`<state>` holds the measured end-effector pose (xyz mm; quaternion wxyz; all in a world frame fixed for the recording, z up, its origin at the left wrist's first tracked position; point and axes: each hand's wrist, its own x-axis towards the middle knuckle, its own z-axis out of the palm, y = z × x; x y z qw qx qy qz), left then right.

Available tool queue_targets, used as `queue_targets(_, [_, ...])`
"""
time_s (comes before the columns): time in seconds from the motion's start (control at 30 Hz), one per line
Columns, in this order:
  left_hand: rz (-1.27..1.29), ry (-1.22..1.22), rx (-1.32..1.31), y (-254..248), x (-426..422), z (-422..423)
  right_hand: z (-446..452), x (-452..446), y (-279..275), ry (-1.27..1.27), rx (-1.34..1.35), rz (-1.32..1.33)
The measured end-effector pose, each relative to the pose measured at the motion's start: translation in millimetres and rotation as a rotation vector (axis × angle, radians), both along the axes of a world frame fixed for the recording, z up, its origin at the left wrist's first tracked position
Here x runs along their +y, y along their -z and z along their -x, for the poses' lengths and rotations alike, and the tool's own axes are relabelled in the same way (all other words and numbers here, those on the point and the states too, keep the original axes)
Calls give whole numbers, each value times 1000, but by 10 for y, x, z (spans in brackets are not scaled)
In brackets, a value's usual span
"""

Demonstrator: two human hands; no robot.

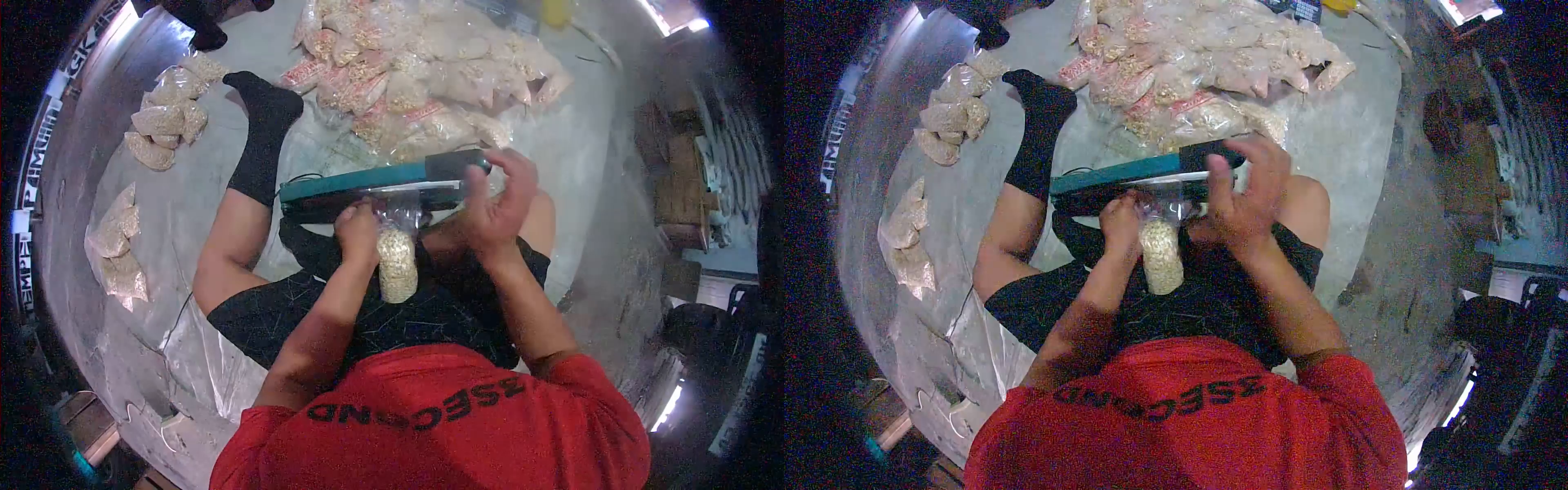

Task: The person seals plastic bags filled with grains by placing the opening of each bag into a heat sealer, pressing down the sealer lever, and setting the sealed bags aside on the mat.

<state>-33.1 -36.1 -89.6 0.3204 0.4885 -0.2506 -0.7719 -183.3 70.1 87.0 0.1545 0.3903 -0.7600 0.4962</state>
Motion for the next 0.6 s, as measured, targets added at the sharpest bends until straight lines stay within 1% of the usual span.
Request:
queue_targets(0.03, [10, -3, 8, -27, -3, 5, 48, -60, -109, -97, 208, -189])
queue_targets(0.07, [20, -9, 15, -52, -11, 5, 79, -117, -126, -150, 243, -281])
queue_targets(0.1, [21, -18, 22, -84, -16, 3, 86, -138, -82, -157, 251, -279])
queue_targets(0.17, [136, 73, -107, -143, -20, -3, 102, -166, 194, -86, 379, -514])
queue_targets(0.2, [129, 52, -104, -169, -18, -2, 112, -136, 357, -78, 284, -604])
queue_targets(0.27, [-29, 14, 13, -209, -7, -4, 90, -112, 509, -84, 269, -650])
queue_targets(0.4, [-42, 20, -14, -157, -4, 2, 154, -118, 759, -92, 214, -772])
queue_targets(0.47, [77, 33, -114, -56, 12, 9, 184, -107, 867, -141, 195, -781])
queue_targets(0.5, [67, 25, -106, -89, 13, 10, 188, -111, 885, -184, 167, -784])
queue_targets(0.57, [176, 1, -155, -138, 37, 25, 216, -126, 908, -212, 189, -811])
queue_targets(0.6, [160, -7, -151, -211, 28, 22, 229, -137, 913, -231, 201, -829])
